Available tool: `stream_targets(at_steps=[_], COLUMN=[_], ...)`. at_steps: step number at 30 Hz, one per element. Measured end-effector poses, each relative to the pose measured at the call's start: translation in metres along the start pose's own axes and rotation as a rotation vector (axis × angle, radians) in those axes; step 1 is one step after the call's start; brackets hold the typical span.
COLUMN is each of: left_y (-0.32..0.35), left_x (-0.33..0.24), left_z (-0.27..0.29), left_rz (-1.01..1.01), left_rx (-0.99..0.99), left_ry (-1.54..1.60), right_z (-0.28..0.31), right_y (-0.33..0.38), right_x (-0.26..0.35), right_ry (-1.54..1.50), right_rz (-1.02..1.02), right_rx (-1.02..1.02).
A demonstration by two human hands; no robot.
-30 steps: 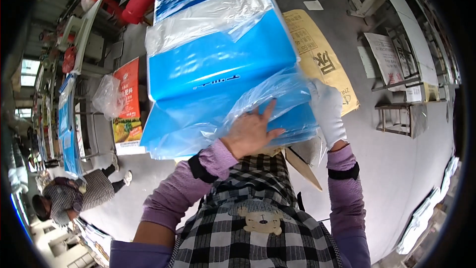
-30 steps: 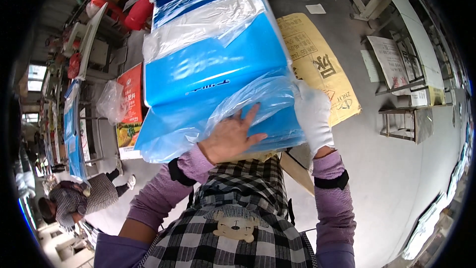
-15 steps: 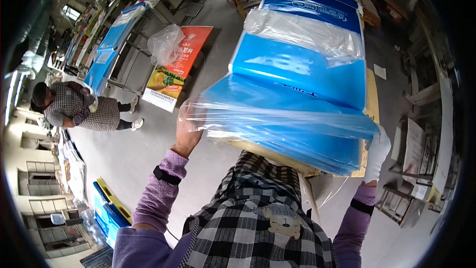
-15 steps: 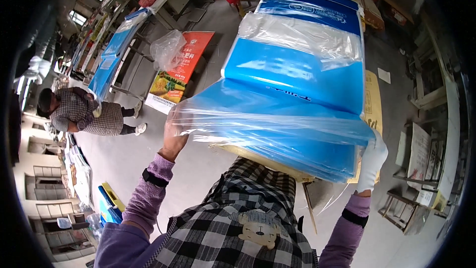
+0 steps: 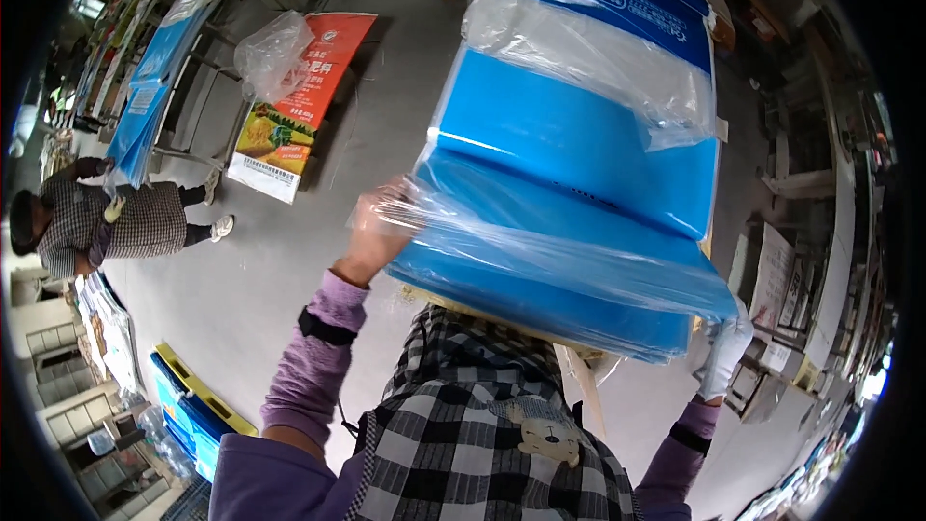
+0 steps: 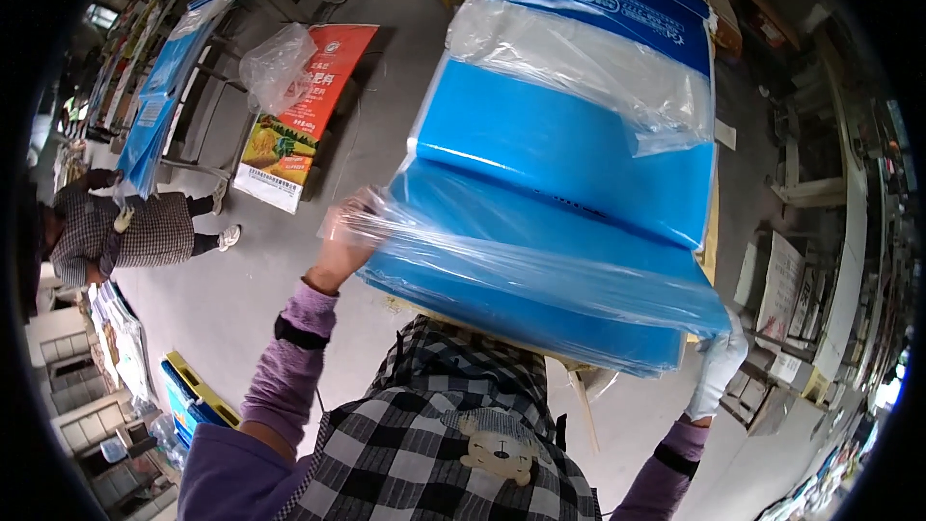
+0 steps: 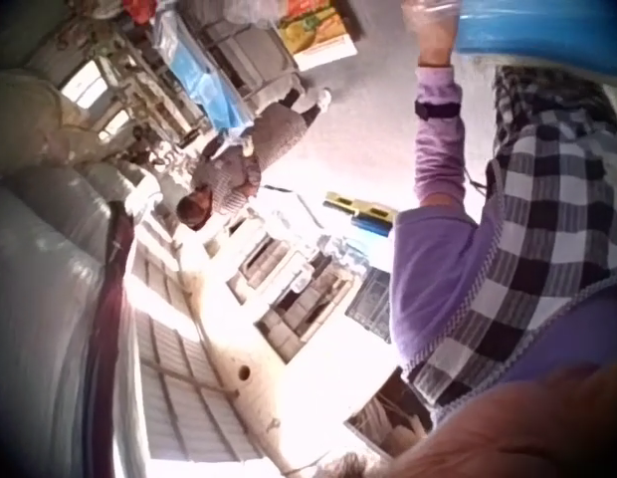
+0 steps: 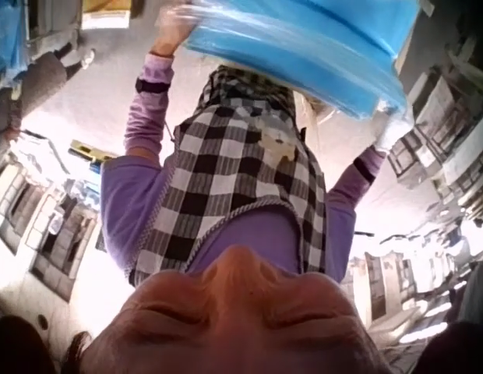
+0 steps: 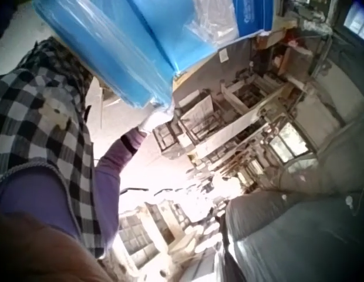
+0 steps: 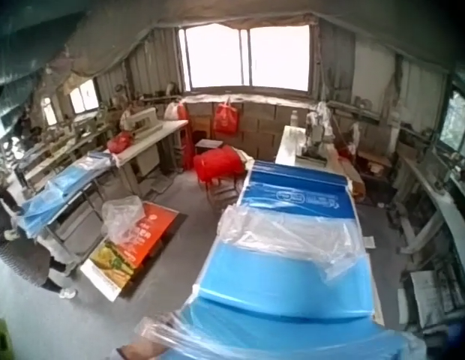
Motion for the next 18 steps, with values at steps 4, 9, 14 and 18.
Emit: stream_targets(at_steps=[4, 9, 14, 18], left_y=[-0.009, -0.027, -0.037, -0.029], left_x=[0.018, 0.013, 0.045, 0.049], left_z=[0.007, 0.019, 0.032, 0.009], left_rz=[0.156, -0.471, -0.199, 0.464], left_rx=[0.671, 0.926, 0.177, -0.223], left_ry=[0.29, -0.089, 0.237, 0.705], right_z=[0.007, 0.011, 0.003, 0.007], right_y=[-0.027, -0.048, -0.051, -0.04], right_x=[0.007, 0.001, -0.011, -0.011], right_ry=[-0.069, -0.08, -0.122, -0.171], right_rz=[-0.176, -0.352, -0.479, -0.555], right_rx=[0.024, -0.026, -0.028, -0.005])
Point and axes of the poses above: each hand's wrist, its own y-axis away from the middle knuckle, its own z-axis out of the back of the hand, x = y × z, the point moved 4 cm from there along -y, towards the middle knuckle, and after that the axes turned 10 degrees about -z, right-handed, at the moved point
